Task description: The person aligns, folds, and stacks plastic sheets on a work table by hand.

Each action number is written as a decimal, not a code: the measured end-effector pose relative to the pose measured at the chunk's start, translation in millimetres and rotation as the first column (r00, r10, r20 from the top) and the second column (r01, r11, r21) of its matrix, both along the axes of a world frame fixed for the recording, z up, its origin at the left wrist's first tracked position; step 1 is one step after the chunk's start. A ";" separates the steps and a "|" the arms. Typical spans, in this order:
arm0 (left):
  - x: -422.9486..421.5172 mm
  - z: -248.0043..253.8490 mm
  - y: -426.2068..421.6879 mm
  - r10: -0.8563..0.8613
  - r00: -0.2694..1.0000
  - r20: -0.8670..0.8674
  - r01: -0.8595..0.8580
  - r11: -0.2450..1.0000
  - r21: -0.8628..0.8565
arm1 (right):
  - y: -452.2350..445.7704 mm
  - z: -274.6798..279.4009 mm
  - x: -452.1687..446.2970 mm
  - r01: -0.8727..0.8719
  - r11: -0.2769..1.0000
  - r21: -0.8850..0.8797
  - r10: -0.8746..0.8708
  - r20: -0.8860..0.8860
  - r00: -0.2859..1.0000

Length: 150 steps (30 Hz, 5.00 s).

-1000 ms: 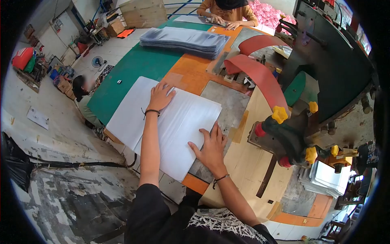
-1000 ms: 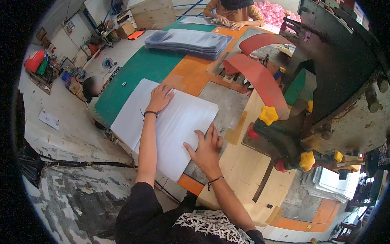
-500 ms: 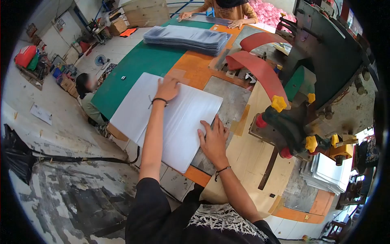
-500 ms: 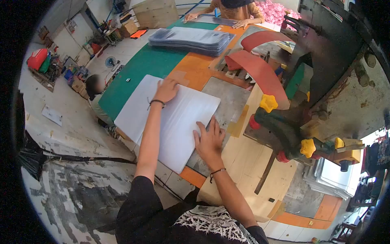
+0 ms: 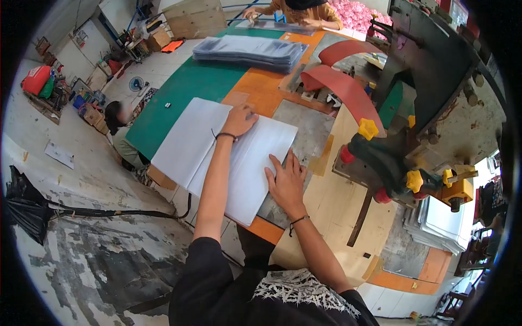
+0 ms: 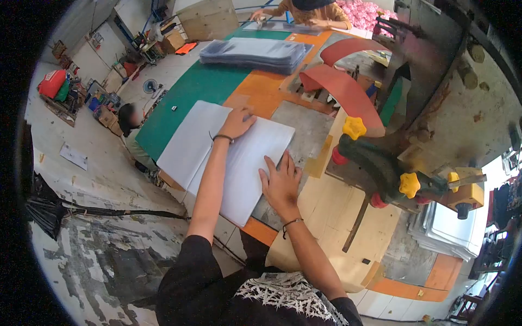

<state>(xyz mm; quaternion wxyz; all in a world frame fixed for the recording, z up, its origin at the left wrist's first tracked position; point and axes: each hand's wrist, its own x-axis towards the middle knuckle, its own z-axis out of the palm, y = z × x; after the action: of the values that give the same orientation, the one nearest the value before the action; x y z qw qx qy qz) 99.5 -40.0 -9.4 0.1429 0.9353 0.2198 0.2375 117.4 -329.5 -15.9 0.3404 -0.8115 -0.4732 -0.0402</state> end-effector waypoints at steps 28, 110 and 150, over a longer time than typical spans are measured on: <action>24.9 5.5 -55.2 -0.132 0.991 -0.016 0.127 0.976 -0.177 | 0.7 -3.6 1.1 0.000 1.000 0.028 0.001 -0.031 1.000; -153.0 -38.8 -306.1 0.532 0.822 0.204 -0.516 0.847 -0.130 | -235.3 152.3 15.5 -0.771 0.243 0.589 0.955 -0.285 0.083; -146.5 -35.0 -306.7 0.585 0.782 0.216 -0.579 0.810 -0.098 | -396.1 22.5 178.4 0.608 0.749 0.263 -0.661 0.338 0.670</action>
<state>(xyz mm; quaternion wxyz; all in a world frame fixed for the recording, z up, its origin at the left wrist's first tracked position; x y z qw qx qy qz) -47.0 -346.7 -44.4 0.1001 0.7849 0.4819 0.3763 295.7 -725.6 6.6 0.2490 -0.8742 -0.2176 -0.3555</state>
